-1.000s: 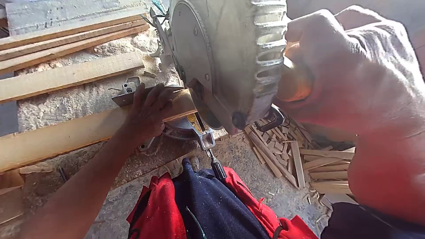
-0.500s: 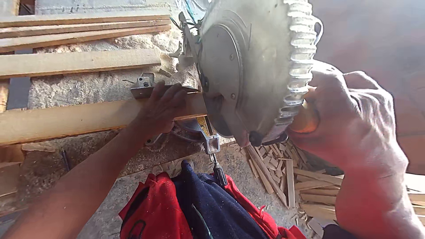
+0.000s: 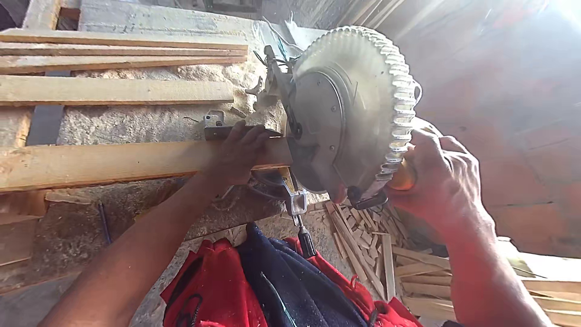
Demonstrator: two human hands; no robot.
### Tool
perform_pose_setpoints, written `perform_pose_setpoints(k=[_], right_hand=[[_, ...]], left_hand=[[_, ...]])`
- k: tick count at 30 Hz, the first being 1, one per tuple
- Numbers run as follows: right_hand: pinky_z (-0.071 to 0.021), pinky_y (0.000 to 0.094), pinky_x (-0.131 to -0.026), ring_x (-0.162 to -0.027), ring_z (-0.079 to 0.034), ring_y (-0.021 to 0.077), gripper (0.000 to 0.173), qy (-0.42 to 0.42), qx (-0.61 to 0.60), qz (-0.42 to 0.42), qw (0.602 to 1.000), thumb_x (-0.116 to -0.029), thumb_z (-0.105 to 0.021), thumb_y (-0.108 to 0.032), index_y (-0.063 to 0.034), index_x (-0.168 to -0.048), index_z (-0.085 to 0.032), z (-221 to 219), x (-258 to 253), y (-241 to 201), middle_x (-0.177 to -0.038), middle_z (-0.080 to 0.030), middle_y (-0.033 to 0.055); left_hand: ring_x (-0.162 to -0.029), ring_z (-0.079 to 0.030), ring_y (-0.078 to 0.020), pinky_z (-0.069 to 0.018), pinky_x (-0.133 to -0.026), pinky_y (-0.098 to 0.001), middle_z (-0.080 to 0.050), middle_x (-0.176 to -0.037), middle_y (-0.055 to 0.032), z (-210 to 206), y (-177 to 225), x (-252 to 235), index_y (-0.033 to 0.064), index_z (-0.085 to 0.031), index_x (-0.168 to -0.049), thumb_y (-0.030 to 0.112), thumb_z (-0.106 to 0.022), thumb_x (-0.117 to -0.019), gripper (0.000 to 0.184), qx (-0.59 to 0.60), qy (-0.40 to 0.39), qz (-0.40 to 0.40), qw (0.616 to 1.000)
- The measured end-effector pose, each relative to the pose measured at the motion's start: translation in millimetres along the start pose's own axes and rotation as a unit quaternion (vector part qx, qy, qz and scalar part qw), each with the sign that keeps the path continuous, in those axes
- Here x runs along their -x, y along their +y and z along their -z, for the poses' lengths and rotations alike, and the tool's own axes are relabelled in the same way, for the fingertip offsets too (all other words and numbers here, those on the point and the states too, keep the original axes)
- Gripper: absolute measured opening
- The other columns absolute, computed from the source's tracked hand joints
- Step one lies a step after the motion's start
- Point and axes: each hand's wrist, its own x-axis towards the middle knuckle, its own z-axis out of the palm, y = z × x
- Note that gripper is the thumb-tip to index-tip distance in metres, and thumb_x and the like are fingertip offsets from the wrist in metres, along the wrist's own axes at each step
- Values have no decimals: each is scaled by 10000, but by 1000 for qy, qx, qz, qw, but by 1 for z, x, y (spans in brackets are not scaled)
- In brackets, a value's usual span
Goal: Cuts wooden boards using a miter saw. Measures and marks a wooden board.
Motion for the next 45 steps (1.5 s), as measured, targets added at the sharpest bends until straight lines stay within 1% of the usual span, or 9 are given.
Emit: perform_pose_setpoints(k=[7, 13, 21, 27, 30, 35, 38, 41, 45], right_hand=[[-533, 597, -895, -959, -708, 379, 622, 16, -12, -22, 1000, -748, -711, -359, 6, -1240, -601, -37, 30, -15, -950, -722, 161], [-461, 594, -1082, -1217, -629, 396, 848, 23, -15, -18, 999, -722, -707, -492, 12, -1388, -558, -55, 45, 2, -1248, -682, 179], [-421, 665, -1038, -1192, -593, 504, 729, 50, -24, -60, 997, -706, -724, -349, 115, -1254, -601, -52, 37, -17, -1253, -643, 282], [-433, 676, -1017, -1167, -600, 513, 762, 31, -12, -65, 997, -609, -749, -300, 103, -1237, -597, -55, 40, -10, -1228, -644, 290], [-495, 619, -960, -1096, -665, 443, 462, -45, 39, -116, 991, -742, -839, -228, 22, -1102, -695, -46, 17, -33, -1114, -712, 212], [-488, 613, -959, -1165, -630, 409, 653, -3, 52, -92, 994, -752, -717, -512, -90, -1245, -646, -95, 77, 24, -1239, -664, 152], [-474, 647, -940, -1157, -610, 489, 602, -29, -10, -71, 997, -759, -689, -356, 48, -1198, -608, -45, 40, -12, -1222, -642, 264], [-483, 650, -924, -1152, -621, 489, 523, -4, -36, -56, 998, -822, -646, -373, 18, -1169, -650, -35, 25, -18, -1206, -665, 250], [-474, 655, -933, -1143, -628, 487, 562, 10, -24, -35, 999, -812, -605, -436, 13, -1150, -636, -41, 25, -11, -1190, -670, 244]], left_hand=[[-1542, -257, -298, -111, -1227, -665, -421, -1599, -30, -2, -3, 0, 205, -650, -1329, 293, -890, -653, 723, 8, -1, 5, 1000], [-1563, -226, -289, -105, -1257, -641, -398, -1632, -8, 15, -9, 32, 258, -540, -1489, 440, -846, -771, 802, 50, 41, 44, 997], [-1467, -392, -316, -290, -1195, -602, -452, -1573, -71, 52, -104, 200, 349, -472, -1527, 615, -889, -659, 999, 97, -116, 271, 950], [-1248, -585, -299, -431, -1081, -540, -611, -1364, -94, 30, -134, 216, 369, -435, -1549, 390, -912, -666, 1003, 46, -99, 229, 967], [-1254, -585, -332, -452, -1044, -576, -605, -1388, -114, 37, -132, 231, 428, -446, -1534, 346, -913, -655, 999, 38, -69, 218, 973], [-1260, -592, -382, -467, -1017, -629, -591, -1422, -137, 102, -157, 308, 391, -533, -1487, 446, -851, -668, 880, 22, 4, 179, 984], [-1221, -594, -410, -467, -975, -664, -586, -1399, -152, 135, -202, 351, 278, -546, -1493, 465, -820, -642, 913, 42, 11, 185, 982], [-1171, -609, -466, -478, -942, -690, -582, -1366, -237, 139, -243, 351, 127, -533, -1500, 403, -814, -644, 942, 65, 31, 220, 973], [-1207, -586, -488, -442, -960, -736, -572, -1397, -226, 103, -291, 302, 219, -532, -1513, 294, -889, -661, 927, 63, 40, 278, 958]])
